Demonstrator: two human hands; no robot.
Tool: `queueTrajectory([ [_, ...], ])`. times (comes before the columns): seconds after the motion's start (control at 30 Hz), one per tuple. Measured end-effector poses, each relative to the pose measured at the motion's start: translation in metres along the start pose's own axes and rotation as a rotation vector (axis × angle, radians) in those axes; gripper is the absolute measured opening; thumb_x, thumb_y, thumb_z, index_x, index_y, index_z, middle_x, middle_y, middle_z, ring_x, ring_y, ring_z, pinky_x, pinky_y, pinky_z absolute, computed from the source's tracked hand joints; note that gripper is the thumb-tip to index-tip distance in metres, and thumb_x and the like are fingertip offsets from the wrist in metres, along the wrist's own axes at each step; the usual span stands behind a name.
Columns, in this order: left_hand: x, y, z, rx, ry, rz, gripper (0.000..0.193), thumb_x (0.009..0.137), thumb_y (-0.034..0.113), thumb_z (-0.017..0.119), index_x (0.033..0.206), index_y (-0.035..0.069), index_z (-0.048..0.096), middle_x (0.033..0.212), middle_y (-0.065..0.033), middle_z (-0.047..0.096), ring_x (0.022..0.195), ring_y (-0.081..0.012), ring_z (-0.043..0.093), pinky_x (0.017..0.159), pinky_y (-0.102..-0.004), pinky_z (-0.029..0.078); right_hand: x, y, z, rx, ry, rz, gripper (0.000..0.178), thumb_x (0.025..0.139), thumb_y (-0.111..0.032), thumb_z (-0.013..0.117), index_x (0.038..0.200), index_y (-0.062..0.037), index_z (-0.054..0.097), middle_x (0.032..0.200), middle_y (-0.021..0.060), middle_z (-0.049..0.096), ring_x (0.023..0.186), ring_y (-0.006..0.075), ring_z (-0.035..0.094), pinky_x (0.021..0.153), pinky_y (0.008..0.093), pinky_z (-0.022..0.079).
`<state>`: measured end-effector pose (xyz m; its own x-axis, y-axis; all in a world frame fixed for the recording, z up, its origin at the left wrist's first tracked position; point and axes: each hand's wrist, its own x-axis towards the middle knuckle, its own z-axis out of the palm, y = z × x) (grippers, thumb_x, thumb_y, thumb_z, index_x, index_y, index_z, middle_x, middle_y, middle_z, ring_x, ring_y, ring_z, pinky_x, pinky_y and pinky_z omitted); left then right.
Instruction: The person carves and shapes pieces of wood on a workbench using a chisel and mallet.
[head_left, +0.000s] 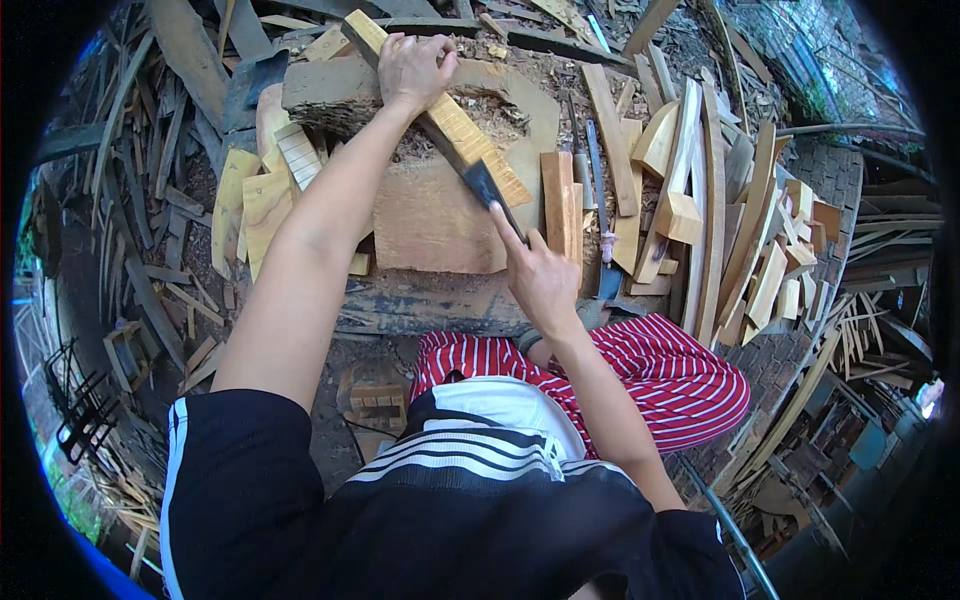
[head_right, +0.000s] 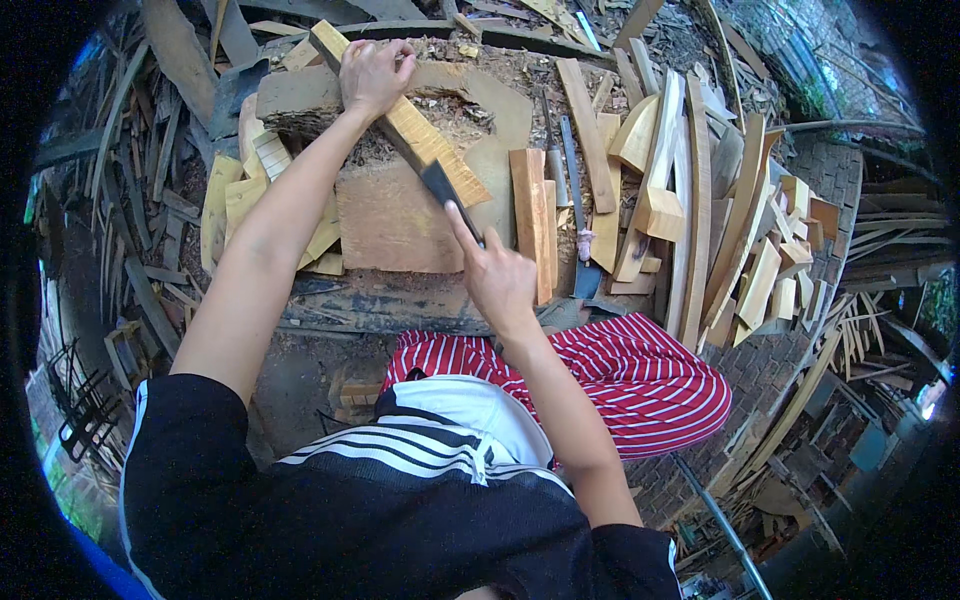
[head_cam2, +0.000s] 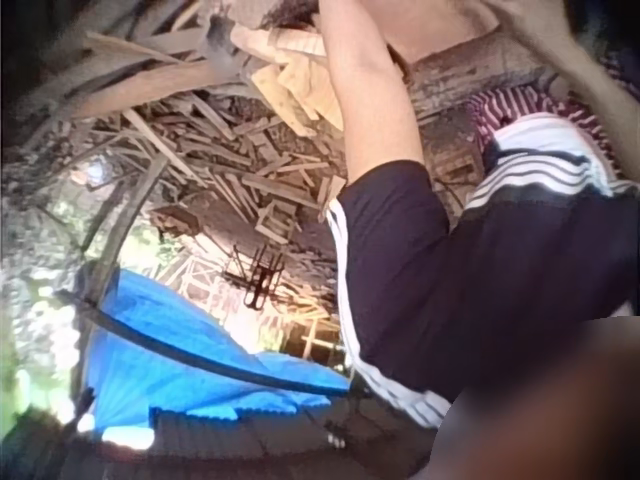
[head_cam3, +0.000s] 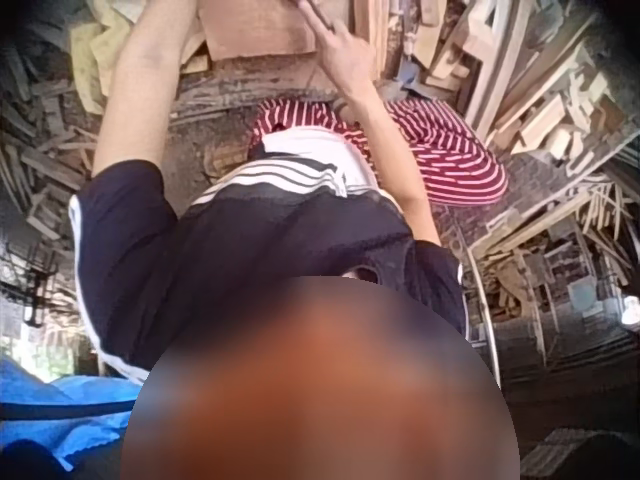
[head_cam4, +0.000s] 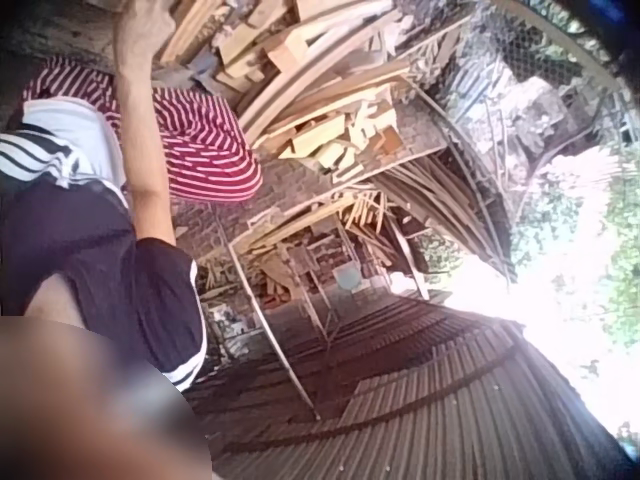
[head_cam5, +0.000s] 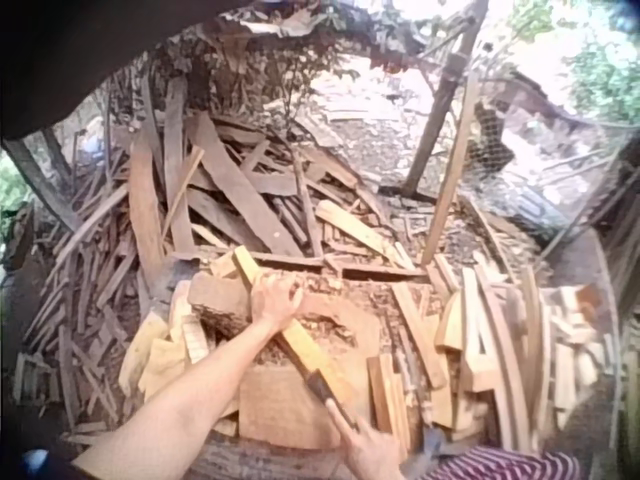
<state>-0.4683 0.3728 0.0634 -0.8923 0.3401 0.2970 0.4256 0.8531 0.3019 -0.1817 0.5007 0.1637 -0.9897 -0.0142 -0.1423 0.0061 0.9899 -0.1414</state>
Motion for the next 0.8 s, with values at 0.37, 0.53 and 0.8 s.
queueTrajectory([
  [0.37,0.001,-0.001,0.002,-0.042,0.028,0.043,0.021,0.086,0.039,0.056,0.092,0.022,0.067,0.072,-0.0074,0.065,0.085,-0.0229,0.063,0.099,-0.0383,0.035,0.015,0.015,0.009,0.239,0.003,-0.006,0.059,0.09,-0.019,0.056,0.145,-0.0288,0.036,0.076,0.0103,0.058,0.058,0.0289,0.062,0.05,0.0398,0.049],
  [0.53,0.006,0.004,-0.006,-0.036,0.011,0.051,0.022,0.086,0.039,0.056,0.091,0.021,0.067,0.073,-0.0058,0.066,0.086,-0.0221,0.063,0.1,-0.0379,0.035,-0.016,0.044,-0.002,0.334,0.04,0.149,0.053,0.093,-0.027,0.054,0.144,-0.0272,0.038,0.079,0.0138,0.058,0.066,0.0324,0.063,0.056,0.0417,0.051],
  [0.8,-0.005,-0.006,-0.004,-0.228,-0.05,0.133,0.015,0.088,0.027,0.056,0.096,0.017,0.063,0.082,-0.0048,0.068,0.092,-0.0229,0.063,0.101,-0.038,0.035,-0.061,0.013,0.012,0.472,-0.05,0.092,0.056,0.096,-0.023,0.052,0.148,-0.0228,0.031,0.082,0.0156,0.056,0.058,0.0371,0.06,0.054,0.0476,0.051],
])
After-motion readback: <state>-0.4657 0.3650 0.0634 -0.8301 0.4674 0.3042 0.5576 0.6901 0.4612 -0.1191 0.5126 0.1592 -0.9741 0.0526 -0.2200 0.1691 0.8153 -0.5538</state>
